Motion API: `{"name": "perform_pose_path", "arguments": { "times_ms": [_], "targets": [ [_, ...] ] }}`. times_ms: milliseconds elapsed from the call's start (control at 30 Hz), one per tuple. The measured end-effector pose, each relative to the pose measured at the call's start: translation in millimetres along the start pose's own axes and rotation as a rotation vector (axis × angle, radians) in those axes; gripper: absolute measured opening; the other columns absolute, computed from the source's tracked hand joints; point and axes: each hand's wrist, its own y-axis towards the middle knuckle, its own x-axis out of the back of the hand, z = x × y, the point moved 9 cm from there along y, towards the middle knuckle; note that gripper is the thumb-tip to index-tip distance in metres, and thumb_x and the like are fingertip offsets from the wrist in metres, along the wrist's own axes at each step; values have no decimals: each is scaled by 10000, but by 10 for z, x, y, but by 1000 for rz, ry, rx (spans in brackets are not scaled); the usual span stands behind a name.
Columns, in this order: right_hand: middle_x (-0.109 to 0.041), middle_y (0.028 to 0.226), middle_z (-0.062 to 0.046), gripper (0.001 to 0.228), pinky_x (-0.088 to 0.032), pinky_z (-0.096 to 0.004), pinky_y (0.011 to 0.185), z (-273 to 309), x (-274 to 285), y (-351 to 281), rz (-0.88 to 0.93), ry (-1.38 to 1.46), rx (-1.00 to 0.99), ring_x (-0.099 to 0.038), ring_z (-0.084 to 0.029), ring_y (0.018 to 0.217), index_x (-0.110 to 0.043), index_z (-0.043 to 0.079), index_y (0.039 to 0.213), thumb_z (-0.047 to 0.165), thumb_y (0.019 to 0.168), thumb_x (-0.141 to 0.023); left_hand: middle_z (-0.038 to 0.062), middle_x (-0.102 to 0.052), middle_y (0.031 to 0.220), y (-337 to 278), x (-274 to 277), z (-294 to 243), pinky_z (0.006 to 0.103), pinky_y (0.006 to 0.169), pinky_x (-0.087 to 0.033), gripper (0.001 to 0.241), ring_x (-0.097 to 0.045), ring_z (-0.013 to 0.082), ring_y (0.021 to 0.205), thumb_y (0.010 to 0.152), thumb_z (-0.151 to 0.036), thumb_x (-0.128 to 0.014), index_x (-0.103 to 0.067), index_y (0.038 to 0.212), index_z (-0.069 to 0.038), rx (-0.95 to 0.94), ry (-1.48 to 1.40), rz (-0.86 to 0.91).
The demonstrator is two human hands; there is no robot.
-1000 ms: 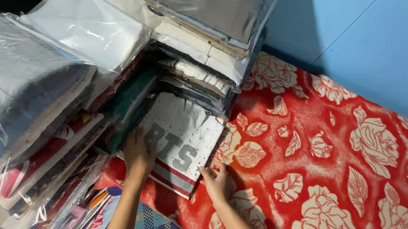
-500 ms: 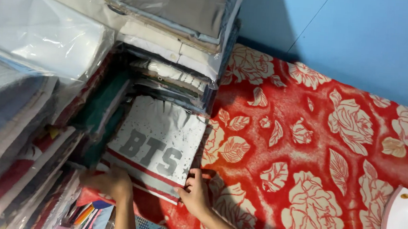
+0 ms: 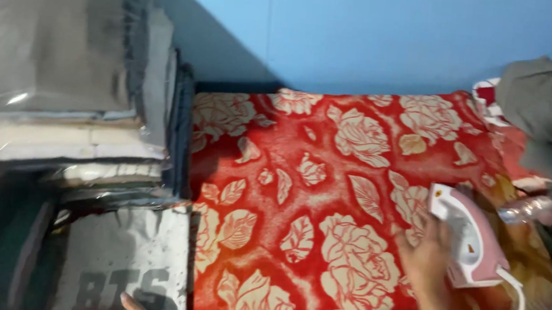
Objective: The person irons a gray long-sleeved shirt on a floral-patterned bed. They repeatedly spray the fabric with water from a bottle and use a pink iron to smooth the sleeves and body of the shirt.
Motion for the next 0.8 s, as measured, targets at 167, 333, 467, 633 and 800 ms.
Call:
{"name": "perform_pose_path", "arguments": {
  "times_ms": [167, 333, 467, 633, 800],
  "targets": [
    [-565, 1337, -178, 944, -537, -551, 856, -1864, 68, 22, 168, -532, -222, -563, -394, 1187, -400, 194, 1595, 401, 745, -754, 376, -491, 1582, -337, -72, -1407, 639, 1230, -185, 741, -471, 530, 1448, 1043, -464, -479, -539, 1522, 97, -21, -274, 34],
    [-564, 1285, -105, 860, -577, -567, 796, -2161, 275, 120, 467, -490, -237, -662, -367, 1093, -247, 467, 1611, 315, 852, -623, 191, -329, 1683, -1138, -87, -3381, 746, 1188, -193, 734, -332, 393, 1539, 966, -509, -477, -374, 1594, -143, -173, -603, 326],
    [-521, 1456, 7, 966, -571, -455, 924, -2418, 582, -7, 650, -287, -205, -590, -308, 1245, -266, 551, 1564, 239, 791, -753, 215, -347, 1647, -1789, -193, -4455, 693, 1200, -194, 719, -333, 384, 1526, 937, -439, -570, -417, 1531, -64, -240, -782, 428],
    [-856, 1064, -38, 871, -550, -194, 750, -3391, 617, 50, 886, 785, -454, -719, -79, 866, -544, 178, 1521, 289, 739, -911, 48, -454, 1629, -2098, -282, -4948, 637, 1181, -317, 727, -387, 243, 1535, 869, -492, -523, -469, 1511, -157, -257, -489, 410],
    [-736, 1152, -280, 661, -570, -501, 816, -5236, 840, 1087, 251, 744, -891, -724, -389, 1020, -632, 13, 1383, 373, 831, -671, 35, -637, 1476, -2080, -306, -4960, 507, 1159, -326, 825, -600, 244, 1326, 760, -614, -398, -618, 1407, -150, -269, -487, 113]
  ]
}}
